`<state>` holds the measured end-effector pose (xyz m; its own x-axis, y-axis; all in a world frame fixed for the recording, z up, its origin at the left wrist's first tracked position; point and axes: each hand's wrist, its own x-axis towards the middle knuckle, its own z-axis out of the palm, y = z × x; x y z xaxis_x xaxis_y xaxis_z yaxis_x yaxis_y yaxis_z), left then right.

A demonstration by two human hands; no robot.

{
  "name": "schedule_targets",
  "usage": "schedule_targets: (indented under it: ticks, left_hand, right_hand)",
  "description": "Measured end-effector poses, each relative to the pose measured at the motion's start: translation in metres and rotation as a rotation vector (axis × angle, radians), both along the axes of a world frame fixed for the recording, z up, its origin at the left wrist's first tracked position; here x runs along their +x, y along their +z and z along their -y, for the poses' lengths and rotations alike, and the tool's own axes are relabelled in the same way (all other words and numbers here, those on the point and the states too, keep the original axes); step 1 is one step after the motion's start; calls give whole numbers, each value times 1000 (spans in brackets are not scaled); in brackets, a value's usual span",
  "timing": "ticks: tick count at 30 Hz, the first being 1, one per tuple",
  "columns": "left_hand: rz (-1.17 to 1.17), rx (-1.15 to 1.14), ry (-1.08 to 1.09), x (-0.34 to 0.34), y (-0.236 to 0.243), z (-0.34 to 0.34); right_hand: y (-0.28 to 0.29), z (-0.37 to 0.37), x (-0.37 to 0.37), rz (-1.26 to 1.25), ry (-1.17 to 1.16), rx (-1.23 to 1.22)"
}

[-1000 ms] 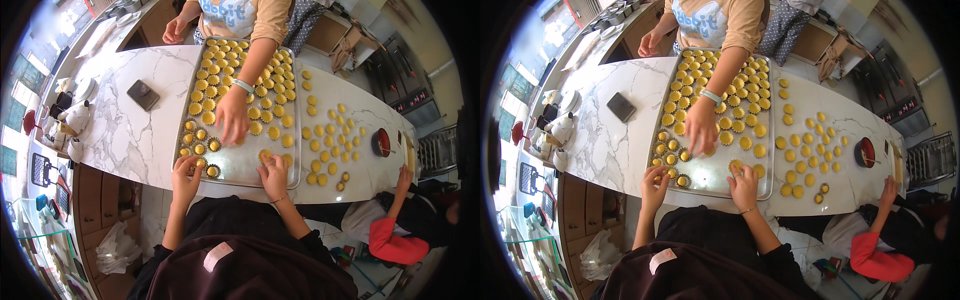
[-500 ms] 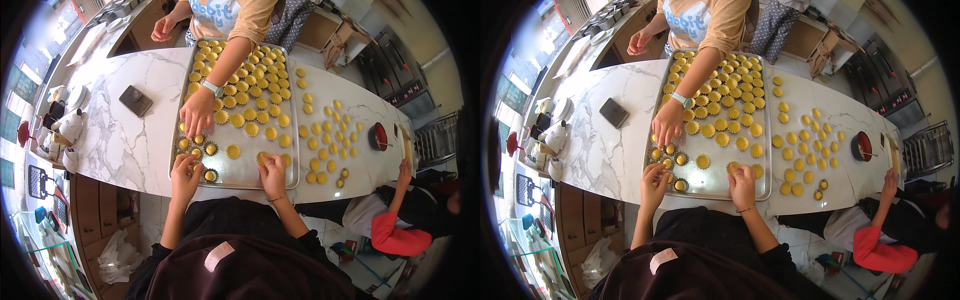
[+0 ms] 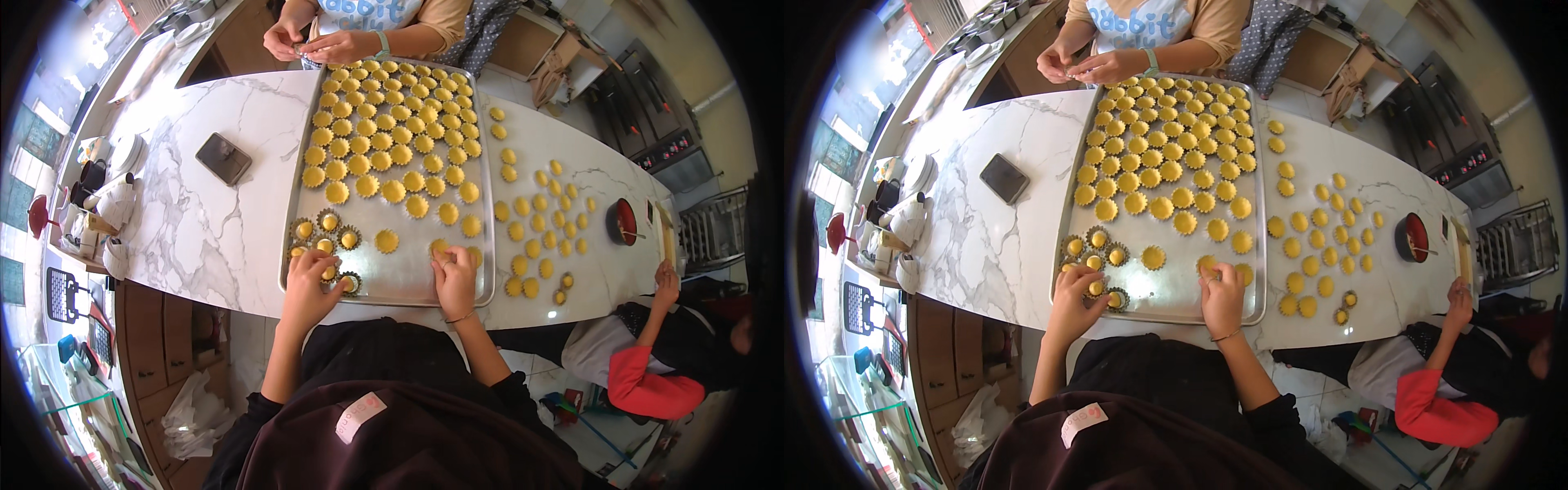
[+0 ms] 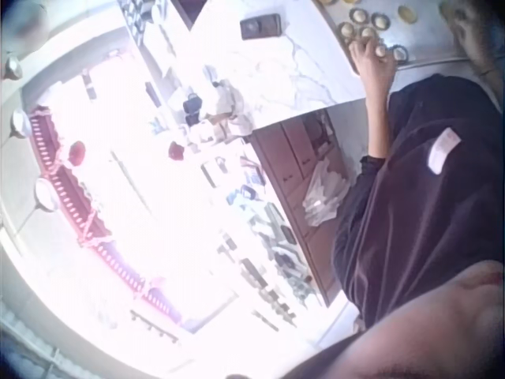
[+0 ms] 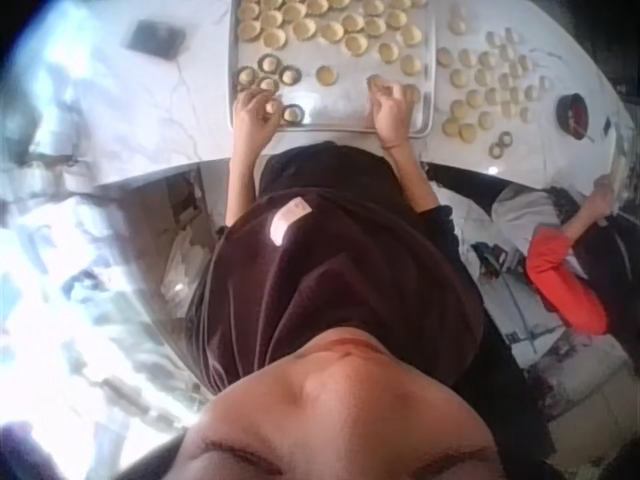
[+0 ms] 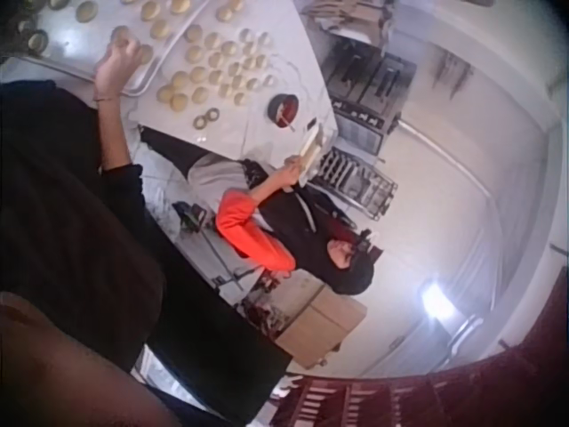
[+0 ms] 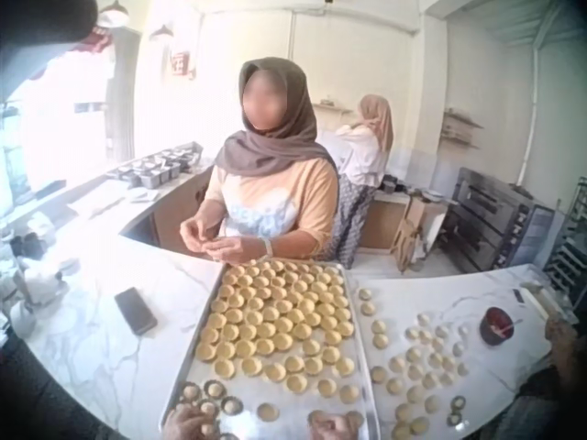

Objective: The person places a dough ball into a small paper liner and then positions the liner onto a baking tray with other tarts.

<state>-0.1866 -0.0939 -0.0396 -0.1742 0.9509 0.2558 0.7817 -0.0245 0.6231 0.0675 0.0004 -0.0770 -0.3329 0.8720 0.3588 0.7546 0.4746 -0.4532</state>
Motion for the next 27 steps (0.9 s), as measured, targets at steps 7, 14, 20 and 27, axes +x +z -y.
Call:
schedule_targets:
  ticks: [7,14,20,27]
  left_hand:
    - [-121,-263,-23,11,3,-3]
    - [-175,-313,-92,12,6,-14]
    - [-33,-285,-115,17,-8,-11]
    - [396,-341,-60,24,7,-15]
  right_hand:
    - [16,-6,-3,-90,-14,27]
    - [32,29,-19,-235,169,-187]
    - [14,40,-44,-398,347,-510]
    - [9,26,-60,-551,420,-929]
